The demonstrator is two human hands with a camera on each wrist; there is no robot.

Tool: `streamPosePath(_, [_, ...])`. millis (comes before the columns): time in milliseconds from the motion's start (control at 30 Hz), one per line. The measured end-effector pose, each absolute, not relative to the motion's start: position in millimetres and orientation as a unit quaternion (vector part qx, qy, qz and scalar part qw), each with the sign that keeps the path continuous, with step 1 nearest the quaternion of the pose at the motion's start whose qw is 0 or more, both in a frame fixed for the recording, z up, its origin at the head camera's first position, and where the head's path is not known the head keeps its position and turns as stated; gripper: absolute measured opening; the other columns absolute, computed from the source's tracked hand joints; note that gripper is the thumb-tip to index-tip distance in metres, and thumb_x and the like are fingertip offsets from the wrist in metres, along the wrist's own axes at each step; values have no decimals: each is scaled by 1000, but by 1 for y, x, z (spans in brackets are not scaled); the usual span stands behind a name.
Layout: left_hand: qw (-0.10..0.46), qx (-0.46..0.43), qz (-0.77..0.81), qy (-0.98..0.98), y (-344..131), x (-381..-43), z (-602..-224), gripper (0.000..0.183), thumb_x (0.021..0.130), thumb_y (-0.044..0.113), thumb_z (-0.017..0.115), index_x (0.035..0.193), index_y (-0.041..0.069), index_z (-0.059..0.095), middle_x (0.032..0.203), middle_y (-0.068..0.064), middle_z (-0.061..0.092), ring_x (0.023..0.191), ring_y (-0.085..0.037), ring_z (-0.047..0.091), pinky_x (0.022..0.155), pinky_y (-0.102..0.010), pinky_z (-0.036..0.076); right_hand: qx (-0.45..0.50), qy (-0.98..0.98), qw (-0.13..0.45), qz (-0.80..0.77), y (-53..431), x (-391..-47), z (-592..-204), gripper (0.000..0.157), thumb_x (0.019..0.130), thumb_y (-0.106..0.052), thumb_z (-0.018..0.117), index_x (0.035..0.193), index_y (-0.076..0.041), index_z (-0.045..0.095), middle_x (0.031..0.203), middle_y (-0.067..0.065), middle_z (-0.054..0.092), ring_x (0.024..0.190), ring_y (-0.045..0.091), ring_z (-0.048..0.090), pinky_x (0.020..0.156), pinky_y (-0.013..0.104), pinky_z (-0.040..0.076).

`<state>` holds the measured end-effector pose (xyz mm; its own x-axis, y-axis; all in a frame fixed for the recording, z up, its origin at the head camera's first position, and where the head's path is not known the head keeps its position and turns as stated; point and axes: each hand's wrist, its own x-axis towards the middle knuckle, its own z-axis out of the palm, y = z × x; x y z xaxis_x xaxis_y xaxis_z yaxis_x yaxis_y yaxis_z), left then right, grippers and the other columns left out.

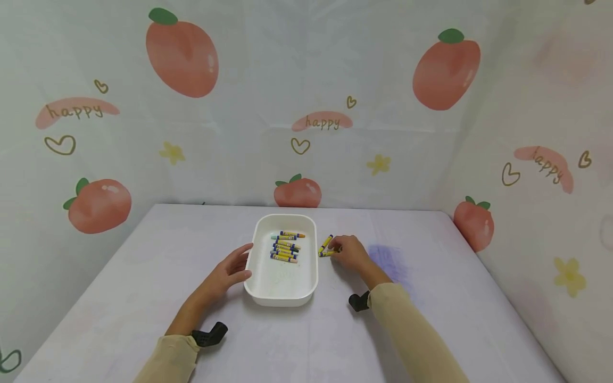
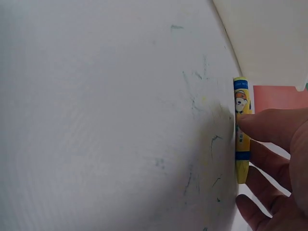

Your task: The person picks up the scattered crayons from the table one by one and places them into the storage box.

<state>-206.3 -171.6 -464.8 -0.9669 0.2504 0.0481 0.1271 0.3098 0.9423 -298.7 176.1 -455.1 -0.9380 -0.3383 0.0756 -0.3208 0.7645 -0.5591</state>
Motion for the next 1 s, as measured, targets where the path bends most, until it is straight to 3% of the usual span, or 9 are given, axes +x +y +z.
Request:
streamPosePath(500, [55,115,572,810,-172,-208,-468,67,90,24,68,150,24,37,145,-15,46,130,-35,45,106,-62,29,-192,943,13,-270,174,-297,-457,20,80,5,70,97,-6,71,83,2,62,81,20,54,75,37,47])
streamPosePath(1000, [55,109,570,812,-171,-206,-466,67,90,26,68,150,24,37,145,-16,46,131,-36,44,105,-63,30,-144,938,0,-315,186,-293,-449,18,86,0,65,103,-6,67,93,6,64,85,23,58,78,40,50])
